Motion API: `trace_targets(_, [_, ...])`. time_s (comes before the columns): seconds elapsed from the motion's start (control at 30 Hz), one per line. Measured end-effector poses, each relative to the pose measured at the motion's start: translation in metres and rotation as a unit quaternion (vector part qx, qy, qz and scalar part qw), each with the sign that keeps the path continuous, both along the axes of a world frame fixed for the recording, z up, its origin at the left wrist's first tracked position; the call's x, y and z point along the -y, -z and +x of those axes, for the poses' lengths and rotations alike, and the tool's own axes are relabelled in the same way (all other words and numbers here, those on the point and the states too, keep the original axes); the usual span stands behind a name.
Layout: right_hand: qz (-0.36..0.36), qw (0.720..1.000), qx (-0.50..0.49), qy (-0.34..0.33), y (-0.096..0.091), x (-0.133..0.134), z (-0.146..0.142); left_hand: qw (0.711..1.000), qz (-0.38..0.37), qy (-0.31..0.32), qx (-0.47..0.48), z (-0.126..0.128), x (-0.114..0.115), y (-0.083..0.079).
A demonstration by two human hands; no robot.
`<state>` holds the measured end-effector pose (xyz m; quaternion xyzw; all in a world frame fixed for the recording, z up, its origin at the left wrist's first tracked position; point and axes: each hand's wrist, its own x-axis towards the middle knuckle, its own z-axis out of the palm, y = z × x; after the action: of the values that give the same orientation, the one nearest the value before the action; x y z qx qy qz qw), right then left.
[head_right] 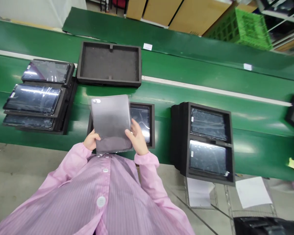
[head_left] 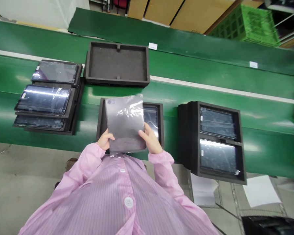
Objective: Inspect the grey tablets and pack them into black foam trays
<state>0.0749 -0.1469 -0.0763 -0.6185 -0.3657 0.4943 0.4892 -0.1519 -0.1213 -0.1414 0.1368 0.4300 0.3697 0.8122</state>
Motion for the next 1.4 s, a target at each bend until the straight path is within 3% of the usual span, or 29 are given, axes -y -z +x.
trace_targets(0.1, [-0.073,0.996,-0.004,-0.046,0.017,-0.005,-0.006,0.998,-0.008,0.024,-0.05,0.005,-0.002,0.02])
trace_targets(0.2, [-0.072,0.991,0.1,-0.043,0.018,-0.011,-0.017,0.994,0.0,0.048,-0.095,0.009,-0.008,0.035])
trace_targets(0.33, [-0.056,0.943,0.323,-0.054,0.009,-0.022,-0.044,0.987,0.037,0.058,-0.148,0.005,-0.019,0.036])
trace_targets(0.4, [-0.045,0.919,0.381,-0.086,0.007,-0.024,-0.065,0.987,0.067,0.054,-0.138,-0.002,-0.023,0.032])
trace_targets(0.47, [0.01,0.919,0.357,-0.166,0.01,-0.022,-0.087,0.983,0.089,0.031,-0.158,-0.011,-0.027,0.031])
trace_targets(0.57, [0.056,0.932,0.242,-0.263,0.022,-0.018,-0.099,0.964,0.102,-0.003,-0.247,-0.023,-0.03,0.04])
trace_targets(0.6, [0.042,0.942,0.217,-0.252,0.027,-0.018,-0.093,0.955,0.105,-0.005,-0.276,-0.025,-0.031,0.045])
trace_targets(0.67, [0.004,0.963,0.221,-0.152,0.037,-0.018,-0.062,0.938,0.117,0.005,-0.325,-0.027,-0.034,0.056])
trace_targets(0.73, [-0.02,0.959,0.284,0.001,0.046,-0.018,-0.013,0.913,0.142,0.024,-0.38,-0.023,-0.041,0.062])
trace_targets(0.8, [-0.071,0.922,0.354,0.138,0.054,-0.015,0.043,0.882,0.175,0.053,-0.434,-0.015,-0.05,0.06])
trace_targets(0.87, [-0.177,0.888,0.382,0.184,0.062,-0.01,0.088,0.852,0.201,0.082,-0.477,-0.007,-0.059,0.05])
trace_targets(0.93, [-0.265,0.876,0.364,0.171,0.07,-0.005,0.114,0.804,0.25,0.108,-0.528,-0.003,-0.061,0.036])
trace_targets(0.97, [-0.29,0.879,0.344,0.156,0.073,-0.003,0.119,0.774,0.277,0.113,-0.558,-0.004,-0.059,0.031])
trace_targets(1.03, [-0.305,0.894,0.3,0.135,0.081,-0.001,0.12,0.678,0.331,0.11,-0.647,-0.011,-0.052,0.025])
trace_targets(1.1, [-0.299,0.906,0.269,0.131,0.084,-0.001,0.115,0.661,0.234,0.103,-0.705,-0.023,-0.044,0.03])
trace_targets(1.17, [-0.278,0.917,0.25,0.142,0.082,0.0,0.111,0.659,0.095,0.24,-0.707,-0.036,-0.04,0.039])
trace_targets(1.2, [-0.265,0.922,0.241,0.15,0.079,0.002,0.111,0.64,0.074,0.283,-0.71,-0.042,-0.041,0.042])
trace_targets(1.3, [-0.223,0.937,0.2,0.178,0.062,0.018,0.117,0.577,0.089,0.309,-0.751,-0.055,-0.052,0.036])
trace_targets(1.4, [-0.18,0.949,0.135,0.221,0.045,0.053,0.138,0.543,0.133,0.307,-0.77,-0.047,-0.077,0.001])
